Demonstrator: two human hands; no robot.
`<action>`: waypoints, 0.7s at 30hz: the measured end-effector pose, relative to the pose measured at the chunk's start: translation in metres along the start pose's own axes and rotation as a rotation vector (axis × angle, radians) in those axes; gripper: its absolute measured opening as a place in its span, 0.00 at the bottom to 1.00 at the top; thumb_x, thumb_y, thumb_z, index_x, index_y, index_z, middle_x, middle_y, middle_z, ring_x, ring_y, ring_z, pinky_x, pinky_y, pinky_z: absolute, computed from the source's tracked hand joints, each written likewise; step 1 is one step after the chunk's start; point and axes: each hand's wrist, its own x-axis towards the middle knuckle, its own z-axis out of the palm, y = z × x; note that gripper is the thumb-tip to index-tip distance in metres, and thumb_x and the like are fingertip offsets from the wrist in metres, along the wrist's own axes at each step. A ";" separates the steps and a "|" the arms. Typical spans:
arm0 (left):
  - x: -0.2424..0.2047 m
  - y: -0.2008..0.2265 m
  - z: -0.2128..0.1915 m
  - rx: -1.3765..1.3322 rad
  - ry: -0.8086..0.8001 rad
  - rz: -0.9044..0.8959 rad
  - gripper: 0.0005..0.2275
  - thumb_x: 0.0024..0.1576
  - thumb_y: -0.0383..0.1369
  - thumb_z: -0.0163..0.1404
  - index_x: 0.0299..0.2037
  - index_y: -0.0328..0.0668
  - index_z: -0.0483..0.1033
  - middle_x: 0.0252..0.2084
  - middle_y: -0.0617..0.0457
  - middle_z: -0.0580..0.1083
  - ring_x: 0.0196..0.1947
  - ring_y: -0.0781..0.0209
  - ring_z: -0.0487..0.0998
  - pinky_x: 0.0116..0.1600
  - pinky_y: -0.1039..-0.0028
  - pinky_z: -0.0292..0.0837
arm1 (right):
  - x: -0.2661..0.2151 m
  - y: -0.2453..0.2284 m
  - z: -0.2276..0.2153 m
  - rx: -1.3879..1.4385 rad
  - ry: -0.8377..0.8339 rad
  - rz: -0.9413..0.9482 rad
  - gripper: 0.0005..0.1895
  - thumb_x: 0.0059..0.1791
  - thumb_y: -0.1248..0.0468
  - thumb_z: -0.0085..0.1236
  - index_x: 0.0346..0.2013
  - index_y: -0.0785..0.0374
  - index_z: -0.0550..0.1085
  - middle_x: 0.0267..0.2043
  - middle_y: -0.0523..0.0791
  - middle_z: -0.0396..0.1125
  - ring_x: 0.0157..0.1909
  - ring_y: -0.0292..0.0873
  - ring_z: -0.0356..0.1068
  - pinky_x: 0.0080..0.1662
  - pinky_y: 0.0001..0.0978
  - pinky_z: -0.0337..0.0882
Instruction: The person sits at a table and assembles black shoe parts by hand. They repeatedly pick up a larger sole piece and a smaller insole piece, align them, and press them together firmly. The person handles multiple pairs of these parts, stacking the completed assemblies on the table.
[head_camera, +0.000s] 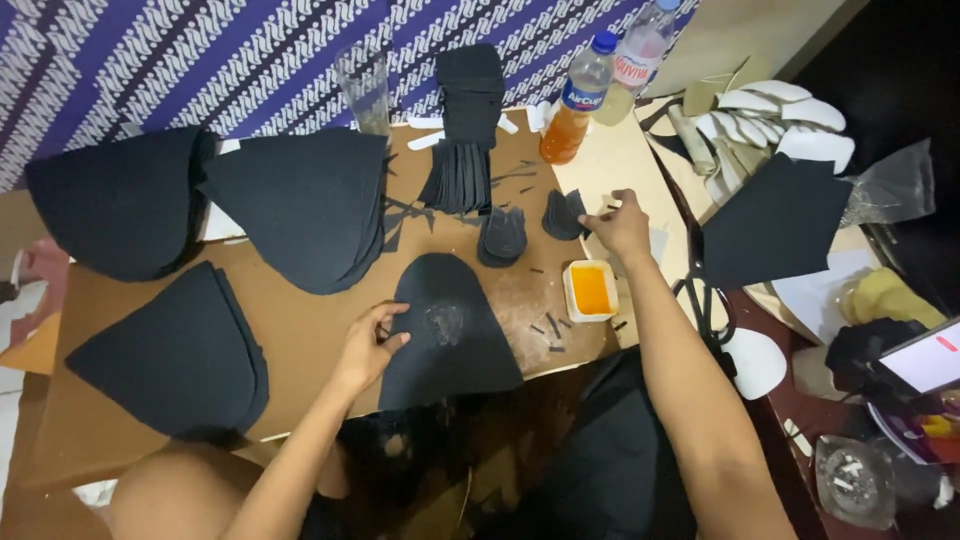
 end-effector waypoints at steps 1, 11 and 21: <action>-0.003 0.003 -0.002 0.000 0.001 -0.009 0.20 0.51 0.24 0.62 0.55 0.48 0.80 0.38 0.46 0.69 0.38 0.52 0.73 0.46 0.64 0.73 | -0.014 -0.015 -0.006 -0.002 -0.009 0.001 0.42 0.39 0.54 0.74 0.63 0.58 0.65 0.40 0.48 0.76 0.46 0.51 0.76 0.43 0.48 0.77; -0.014 0.041 -0.013 0.166 0.002 0.055 0.19 0.54 0.27 0.58 0.57 0.49 0.76 0.42 0.42 0.71 0.38 0.47 0.78 0.44 0.58 0.75 | -0.015 -0.030 0.000 0.018 0.090 -0.080 0.35 0.40 0.64 0.74 0.57 0.61 0.65 0.35 0.48 0.75 0.45 0.55 0.76 0.48 0.51 0.74; -0.047 0.112 -0.039 -0.143 0.249 0.232 0.12 0.63 0.39 0.52 0.51 0.44 0.78 0.41 0.48 0.75 0.42 0.54 0.80 0.49 0.65 0.74 | -0.164 -0.153 -0.079 0.360 -0.167 -0.626 0.33 0.48 0.72 0.60 0.66 0.70 0.59 0.34 0.48 0.75 0.37 0.45 0.72 0.44 0.32 0.65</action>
